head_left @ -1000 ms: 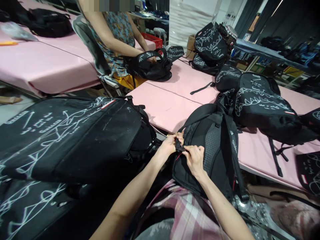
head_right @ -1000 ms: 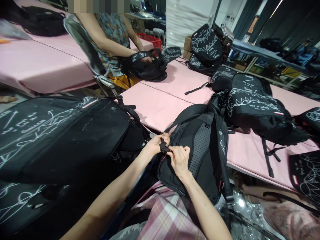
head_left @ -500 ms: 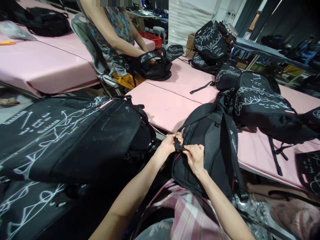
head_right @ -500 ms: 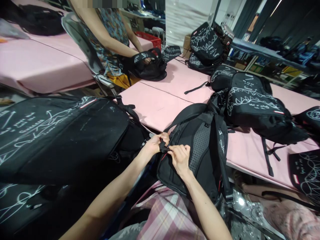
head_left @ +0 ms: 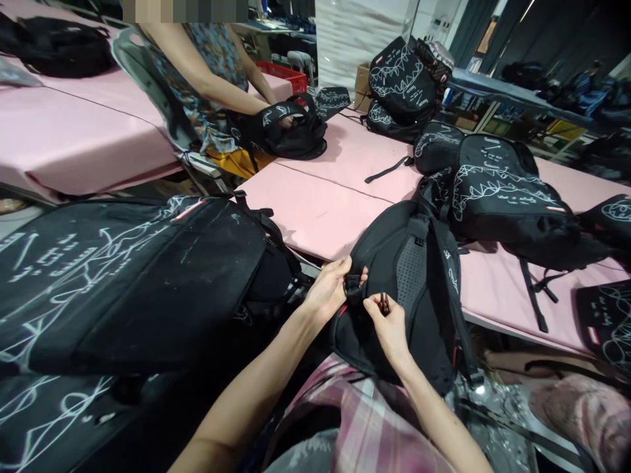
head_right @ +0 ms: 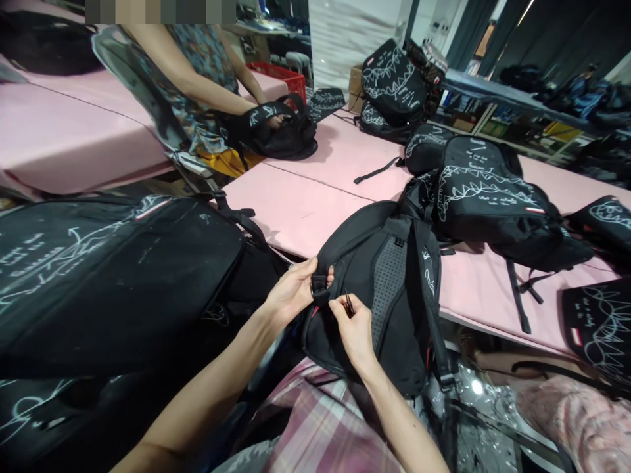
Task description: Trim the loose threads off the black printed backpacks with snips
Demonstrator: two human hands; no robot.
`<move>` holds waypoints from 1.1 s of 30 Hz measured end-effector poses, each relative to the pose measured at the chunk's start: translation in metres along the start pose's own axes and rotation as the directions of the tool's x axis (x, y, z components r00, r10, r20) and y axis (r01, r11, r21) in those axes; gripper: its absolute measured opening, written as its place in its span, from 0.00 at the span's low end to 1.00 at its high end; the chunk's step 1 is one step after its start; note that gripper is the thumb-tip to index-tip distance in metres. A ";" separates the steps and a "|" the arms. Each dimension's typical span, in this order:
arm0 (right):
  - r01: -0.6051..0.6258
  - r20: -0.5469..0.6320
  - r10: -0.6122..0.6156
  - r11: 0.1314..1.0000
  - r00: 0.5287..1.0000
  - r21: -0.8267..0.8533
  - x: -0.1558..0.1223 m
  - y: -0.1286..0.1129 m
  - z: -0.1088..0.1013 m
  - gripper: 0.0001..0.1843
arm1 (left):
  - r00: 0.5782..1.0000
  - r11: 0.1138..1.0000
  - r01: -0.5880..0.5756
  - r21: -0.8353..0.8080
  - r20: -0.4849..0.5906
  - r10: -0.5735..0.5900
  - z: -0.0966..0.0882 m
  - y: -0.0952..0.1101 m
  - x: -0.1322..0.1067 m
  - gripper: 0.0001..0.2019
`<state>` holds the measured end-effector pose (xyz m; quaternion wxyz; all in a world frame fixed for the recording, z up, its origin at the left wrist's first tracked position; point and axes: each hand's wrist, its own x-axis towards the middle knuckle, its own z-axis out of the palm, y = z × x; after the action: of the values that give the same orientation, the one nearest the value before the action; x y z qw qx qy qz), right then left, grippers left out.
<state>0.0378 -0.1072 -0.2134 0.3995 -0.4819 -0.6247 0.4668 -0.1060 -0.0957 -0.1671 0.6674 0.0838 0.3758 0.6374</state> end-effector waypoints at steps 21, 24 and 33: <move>-0.010 -0.086 0.065 0.851 0.994 0.526 0.006 -0.004 -0.042 0.14 | 0.995 0.995 0.096 -0.013 -0.029 -0.096 0.003 -0.004 0.002 0.06; -0.062 -0.087 0.104 0.917 0.991 0.393 0.000 0.007 -0.053 0.18 | 0.991 0.992 0.120 -0.027 -0.054 -0.121 0.003 -0.004 0.004 0.06; 0.271 -0.080 -0.278 0.958 0.957 -0.092 -0.005 0.005 -0.014 0.07 | 0.941 0.952 0.306 0.017 -0.159 -0.299 0.015 -0.009 -0.002 0.14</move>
<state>0.0528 -0.1090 -0.2148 0.4692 -0.4271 -0.6846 0.3589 -0.0902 -0.0932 -0.1612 0.7244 -0.0107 0.4479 0.5239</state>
